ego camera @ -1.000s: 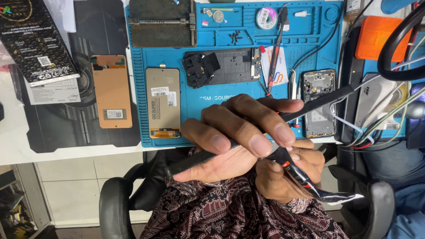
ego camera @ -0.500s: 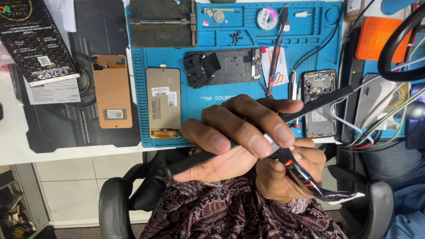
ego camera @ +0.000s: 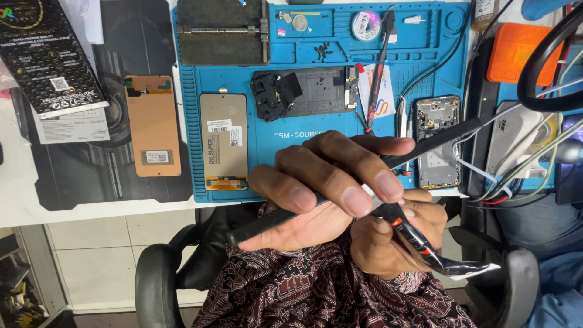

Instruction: The person repairs a disassembled smartphone at a workbench. They hold the phone frame, peel protective film from a replacement display assembly, apply adhesive from a tube to the frame, and use a screwdriver on the phone body while handling small components on the mat.

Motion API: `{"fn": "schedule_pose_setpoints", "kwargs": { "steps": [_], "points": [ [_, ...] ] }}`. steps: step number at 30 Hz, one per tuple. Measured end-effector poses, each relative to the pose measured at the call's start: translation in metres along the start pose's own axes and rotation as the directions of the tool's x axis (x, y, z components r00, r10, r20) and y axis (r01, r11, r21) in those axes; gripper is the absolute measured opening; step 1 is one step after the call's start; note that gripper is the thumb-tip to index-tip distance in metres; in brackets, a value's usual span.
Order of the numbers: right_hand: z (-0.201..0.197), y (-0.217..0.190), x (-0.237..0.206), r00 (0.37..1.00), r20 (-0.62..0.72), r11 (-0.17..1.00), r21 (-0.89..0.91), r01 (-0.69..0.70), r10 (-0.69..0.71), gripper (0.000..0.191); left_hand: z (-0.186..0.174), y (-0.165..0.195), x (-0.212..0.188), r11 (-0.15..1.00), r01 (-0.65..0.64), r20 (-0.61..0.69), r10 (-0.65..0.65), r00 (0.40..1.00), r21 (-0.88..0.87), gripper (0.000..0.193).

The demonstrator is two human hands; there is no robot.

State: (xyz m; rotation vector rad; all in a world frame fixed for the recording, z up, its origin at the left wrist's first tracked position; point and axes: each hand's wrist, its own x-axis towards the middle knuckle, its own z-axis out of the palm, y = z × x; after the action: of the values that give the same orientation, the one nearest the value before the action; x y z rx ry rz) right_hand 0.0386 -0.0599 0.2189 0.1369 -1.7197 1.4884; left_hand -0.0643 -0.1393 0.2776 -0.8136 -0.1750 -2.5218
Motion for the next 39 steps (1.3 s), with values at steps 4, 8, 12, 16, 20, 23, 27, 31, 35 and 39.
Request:
{"fn": "schedule_pose_setpoints", "kwargs": {
  "steps": [4,8,12,16,20,23,27,31,35,39],
  "points": [
    [0.001,-0.002,0.001,1.000,0.027,1.000,0.021,0.004,-0.005,0.031,0.002,0.004,0.000,0.999,0.044,-0.006,-0.044,0.999,0.009,0.071],
    [0.001,-0.002,0.003,1.000,0.008,1.000,0.012,-0.012,0.011,0.031,0.001,0.003,0.000,1.000,0.025,0.014,-0.025,1.000,0.017,0.069],
    [-0.002,-0.003,0.002,0.999,0.037,1.000,0.009,-0.019,0.019,0.029,0.001,0.005,-0.002,0.998,0.056,-0.001,-0.056,0.998,0.025,0.069],
    [-0.003,-0.003,0.000,1.000,0.006,1.000,-0.020,-0.019,0.020,0.032,0.001,0.004,-0.002,0.999,0.038,0.003,-0.038,0.999,0.026,0.069],
    [-0.002,-0.003,-0.001,1.000,0.020,1.000,0.014,-0.018,0.018,0.031,0.001,-0.001,-0.003,1.000,-0.019,-0.008,0.019,1.000,0.004,0.072],
    [-0.003,-0.004,-0.001,0.999,0.019,0.999,-0.039,-0.027,0.028,0.031,0.001,-0.003,-0.002,1.000,-0.015,-0.013,0.016,1.000,0.023,0.071],
    [-0.005,-0.007,0.001,0.996,0.038,0.997,-0.019,-0.074,0.075,0.028,-0.001,-0.004,-0.002,0.999,-0.046,0.005,0.046,0.999,0.011,0.073],
    [-0.005,-0.009,0.003,0.997,0.063,0.998,-0.036,-0.049,0.051,0.032,-0.002,-0.002,-0.003,1.000,-0.023,-0.003,0.023,1.000,0.019,0.072],
    [-0.001,-0.007,0.004,0.998,0.045,0.995,-0.100,-0.028,0.033,0.030,-0.005,-0.007,-0.004,0.998,-0.067,0.013,0.067,0.998,0.011,0.074],
    [0.003,-0.006,0.006,0.998,0.058,1.000,-0.029,0.006,-0.004,0.029,-0.004,-0.016,-0.005,0.990,-0.137,-0.007,0.136,0.991,-0.034,0.077]
  ]
}}
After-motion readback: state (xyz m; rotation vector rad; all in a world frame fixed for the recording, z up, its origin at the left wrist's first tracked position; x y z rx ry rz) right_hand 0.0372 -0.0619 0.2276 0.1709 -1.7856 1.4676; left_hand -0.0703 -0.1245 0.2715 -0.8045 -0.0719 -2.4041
